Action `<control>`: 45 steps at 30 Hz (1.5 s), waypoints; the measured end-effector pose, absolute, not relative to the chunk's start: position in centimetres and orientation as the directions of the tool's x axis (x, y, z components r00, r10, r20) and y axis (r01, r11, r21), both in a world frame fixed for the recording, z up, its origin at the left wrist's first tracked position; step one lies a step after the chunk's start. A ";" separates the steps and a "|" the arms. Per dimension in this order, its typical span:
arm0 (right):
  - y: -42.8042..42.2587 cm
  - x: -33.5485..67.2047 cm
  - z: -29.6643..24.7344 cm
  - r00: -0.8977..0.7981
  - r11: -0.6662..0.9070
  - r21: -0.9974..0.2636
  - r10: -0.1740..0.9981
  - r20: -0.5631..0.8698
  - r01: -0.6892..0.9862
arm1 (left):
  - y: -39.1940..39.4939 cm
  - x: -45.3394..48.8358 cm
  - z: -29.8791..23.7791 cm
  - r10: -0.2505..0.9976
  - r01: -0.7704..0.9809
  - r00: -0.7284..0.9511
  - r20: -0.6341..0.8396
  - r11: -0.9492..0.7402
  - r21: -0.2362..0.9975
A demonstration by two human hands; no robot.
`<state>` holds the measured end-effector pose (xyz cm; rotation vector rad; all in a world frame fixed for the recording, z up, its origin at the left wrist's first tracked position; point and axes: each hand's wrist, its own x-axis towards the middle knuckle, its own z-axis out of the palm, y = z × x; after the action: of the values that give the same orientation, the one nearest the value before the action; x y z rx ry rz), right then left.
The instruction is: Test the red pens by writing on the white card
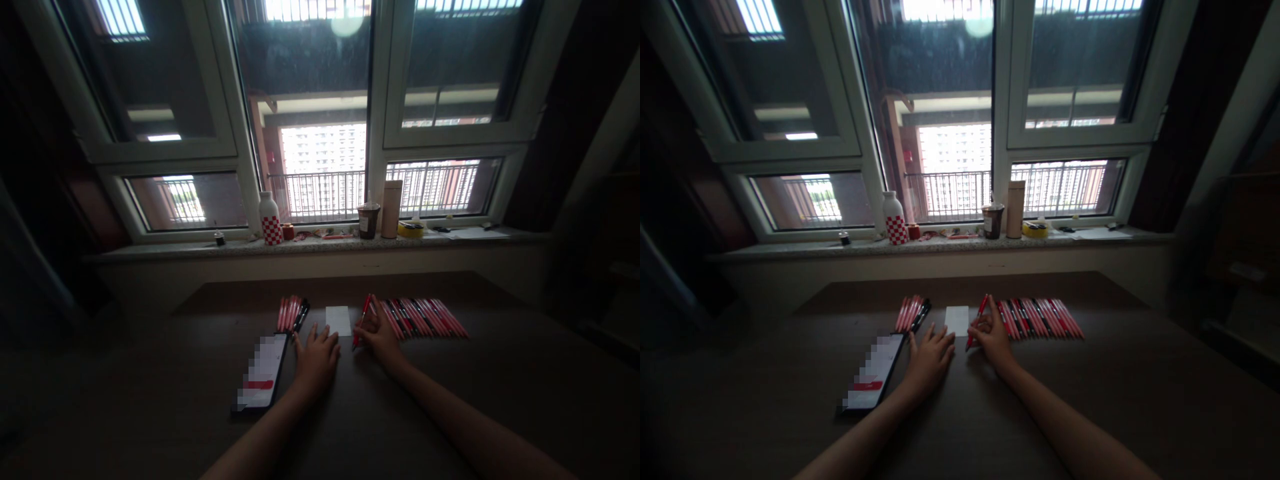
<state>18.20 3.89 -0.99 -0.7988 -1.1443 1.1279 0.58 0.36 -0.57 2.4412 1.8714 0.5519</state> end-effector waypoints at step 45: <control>2.4 20.3 -0.3 -0.377 0.640 -0.518 0.761 0.528 0.567 | 0.0 0.6 1.2 0.892 0.896 0.098 0.441 -0.272 0.350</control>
<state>20.32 2.43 -0.33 -1.0317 -2.0905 0.3216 0.60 -0.01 1.20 2.3332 1.9002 0.9276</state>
